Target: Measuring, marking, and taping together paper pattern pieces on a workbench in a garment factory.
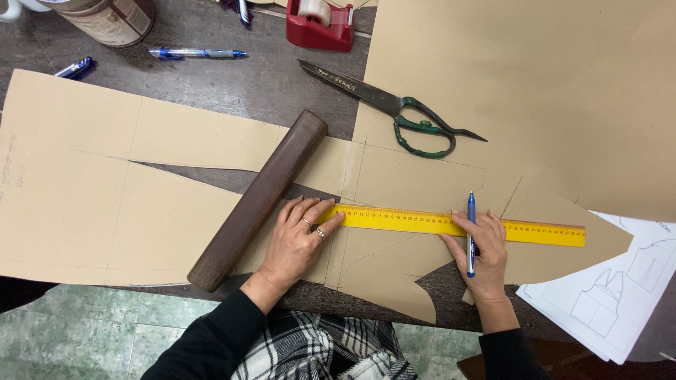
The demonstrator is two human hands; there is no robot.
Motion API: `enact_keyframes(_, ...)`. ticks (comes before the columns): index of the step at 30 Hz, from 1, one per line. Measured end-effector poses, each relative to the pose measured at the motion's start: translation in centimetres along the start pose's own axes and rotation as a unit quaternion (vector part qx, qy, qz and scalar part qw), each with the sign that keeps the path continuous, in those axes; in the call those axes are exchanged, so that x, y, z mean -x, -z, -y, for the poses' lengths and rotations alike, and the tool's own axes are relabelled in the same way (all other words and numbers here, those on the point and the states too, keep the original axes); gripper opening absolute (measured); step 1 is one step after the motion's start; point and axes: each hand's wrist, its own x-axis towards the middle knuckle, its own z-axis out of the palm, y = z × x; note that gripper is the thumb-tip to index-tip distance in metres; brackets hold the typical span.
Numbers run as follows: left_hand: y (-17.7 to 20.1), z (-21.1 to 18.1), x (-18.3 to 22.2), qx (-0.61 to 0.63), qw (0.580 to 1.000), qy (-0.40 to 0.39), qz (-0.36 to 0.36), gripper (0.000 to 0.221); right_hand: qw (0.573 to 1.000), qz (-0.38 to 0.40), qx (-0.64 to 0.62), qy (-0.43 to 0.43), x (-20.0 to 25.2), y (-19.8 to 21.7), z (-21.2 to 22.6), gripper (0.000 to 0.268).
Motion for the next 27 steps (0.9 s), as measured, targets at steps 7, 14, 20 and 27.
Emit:
enact_keyframes(7, -0.08, -0.07, -0.02, 0.003, 1.000, 0.000, -0.006, 0.020, 1.000, -0.001, -0.002, -0.005, -0.02, 0.04, 0.07, 0.041)
enact_keyframes(14, 0.04, -0.15, -0.06, -0.003, 1.000, -0.001, -0.001, 0.020, 1.000, 0.004, 0.001, -0.006, -0.11, 0.13, 0.23, 0.041)
enact_keyframes(20, -0.08, -0.15, -0.06, -0.012, 1.000, -0.001, -0.001, 0.019, 1.000, 0.000, 0.000, -0.007, -0.03, 0.08, -0.01, 0.041)
enact_keyframes(27, -0.09, -0.09, -0.10, -0.013, 1.000, -0.006, -0.006, 0.021, 1.000, 0.004, 0.003, -0.006, 0.10, 0.01, -0.20, 0.041)
